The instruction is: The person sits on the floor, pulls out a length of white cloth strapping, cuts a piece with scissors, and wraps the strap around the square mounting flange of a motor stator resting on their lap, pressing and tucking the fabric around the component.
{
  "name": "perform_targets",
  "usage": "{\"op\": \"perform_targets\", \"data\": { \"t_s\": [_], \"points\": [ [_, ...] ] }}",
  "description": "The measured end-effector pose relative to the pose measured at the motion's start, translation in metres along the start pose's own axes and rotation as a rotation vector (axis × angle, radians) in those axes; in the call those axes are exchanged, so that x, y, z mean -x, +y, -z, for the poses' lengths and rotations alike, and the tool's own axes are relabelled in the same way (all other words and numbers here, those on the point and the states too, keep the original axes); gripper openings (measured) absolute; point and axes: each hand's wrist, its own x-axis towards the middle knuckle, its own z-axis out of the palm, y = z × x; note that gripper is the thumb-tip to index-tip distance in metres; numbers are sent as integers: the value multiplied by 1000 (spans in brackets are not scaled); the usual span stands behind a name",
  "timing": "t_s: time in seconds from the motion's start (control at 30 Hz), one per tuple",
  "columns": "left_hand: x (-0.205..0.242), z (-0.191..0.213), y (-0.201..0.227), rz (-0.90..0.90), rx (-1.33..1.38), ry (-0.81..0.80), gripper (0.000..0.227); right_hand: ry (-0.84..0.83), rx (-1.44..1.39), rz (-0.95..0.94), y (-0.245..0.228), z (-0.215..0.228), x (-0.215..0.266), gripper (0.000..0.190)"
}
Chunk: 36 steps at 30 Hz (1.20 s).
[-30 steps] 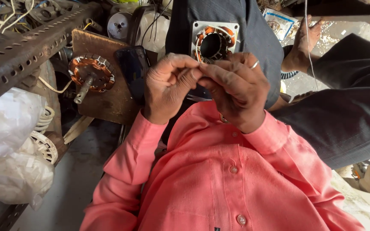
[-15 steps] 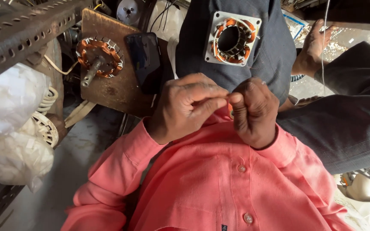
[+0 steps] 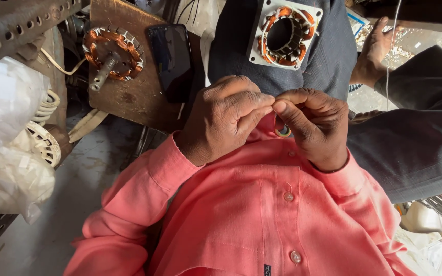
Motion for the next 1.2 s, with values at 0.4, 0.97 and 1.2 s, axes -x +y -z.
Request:
{"op": "perform_targets", "data": {
  "t_s": [0.4,0.97,1.2],
  "points": [
    [-3,0,-21,11,-152,230,15,49,644,325,-37,-8,-15,13],
    [-23,-11,-27,-57,-463,290,20,67,976,661,-58,18,-52,19],
    [-18,-3,-23,-26,-294,217,17,-112,1164,783,-75,10,-65,25]
  ]
}}
